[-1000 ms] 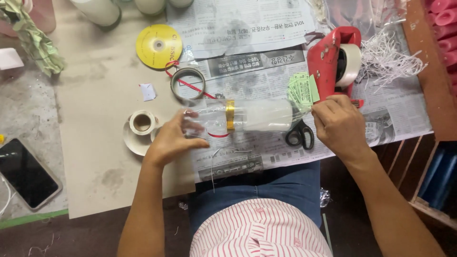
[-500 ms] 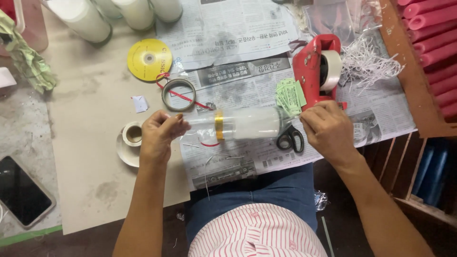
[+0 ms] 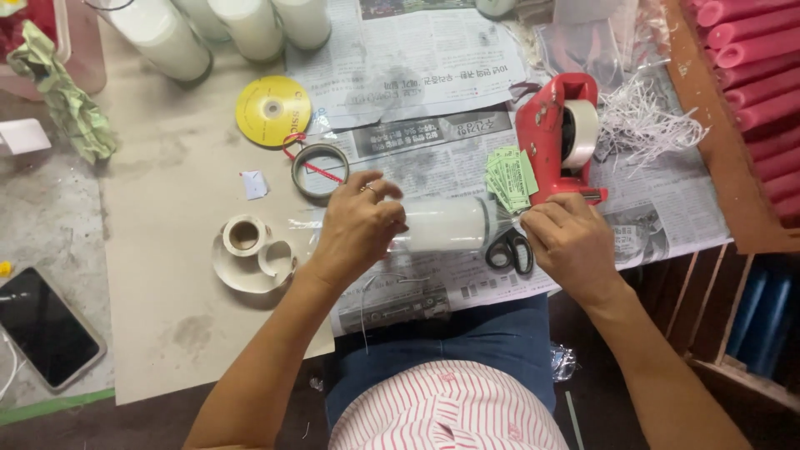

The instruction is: Applying decorative gold bands to glass candle jars and securing them with tape before placing them in sleeves.

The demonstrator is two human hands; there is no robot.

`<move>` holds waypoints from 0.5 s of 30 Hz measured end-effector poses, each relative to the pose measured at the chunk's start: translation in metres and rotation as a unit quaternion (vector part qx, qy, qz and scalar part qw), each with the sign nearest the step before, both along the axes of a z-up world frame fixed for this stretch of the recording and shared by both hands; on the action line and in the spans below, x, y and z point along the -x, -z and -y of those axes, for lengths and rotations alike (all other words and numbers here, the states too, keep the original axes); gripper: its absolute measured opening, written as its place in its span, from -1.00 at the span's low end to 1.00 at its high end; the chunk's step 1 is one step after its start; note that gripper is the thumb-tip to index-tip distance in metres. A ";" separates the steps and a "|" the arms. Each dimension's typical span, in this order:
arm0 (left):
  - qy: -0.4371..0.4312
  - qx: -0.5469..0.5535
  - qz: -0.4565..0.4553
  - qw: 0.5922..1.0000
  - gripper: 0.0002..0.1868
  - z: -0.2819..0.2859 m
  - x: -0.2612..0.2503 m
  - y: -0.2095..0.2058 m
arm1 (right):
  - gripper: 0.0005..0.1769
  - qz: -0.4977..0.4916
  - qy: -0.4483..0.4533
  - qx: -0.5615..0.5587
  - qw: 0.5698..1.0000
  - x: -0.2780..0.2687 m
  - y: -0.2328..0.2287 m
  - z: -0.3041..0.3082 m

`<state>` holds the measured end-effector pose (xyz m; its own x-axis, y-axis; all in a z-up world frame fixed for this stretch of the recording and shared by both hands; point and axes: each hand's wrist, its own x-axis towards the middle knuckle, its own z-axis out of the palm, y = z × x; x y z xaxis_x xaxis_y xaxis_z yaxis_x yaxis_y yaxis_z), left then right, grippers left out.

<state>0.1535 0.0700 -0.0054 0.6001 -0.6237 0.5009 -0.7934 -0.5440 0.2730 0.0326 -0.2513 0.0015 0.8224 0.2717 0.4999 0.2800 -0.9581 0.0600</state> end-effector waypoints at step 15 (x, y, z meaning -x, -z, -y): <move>-0.009 -0.141 -0.080 0.987 -0.57 -0.005 -0.001 0.013 | -0.57 -0.180 -0.049 -0.146 0.971 -0.037 0.014 -0.034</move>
<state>0.1548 0.0754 -0.0188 0.6690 -0.7139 0.2070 -0.7425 -0.6292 0.2298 0.0695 -0.2178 -0.0129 0.9356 0.2469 0.2522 0.3230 -0.8871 -0.3297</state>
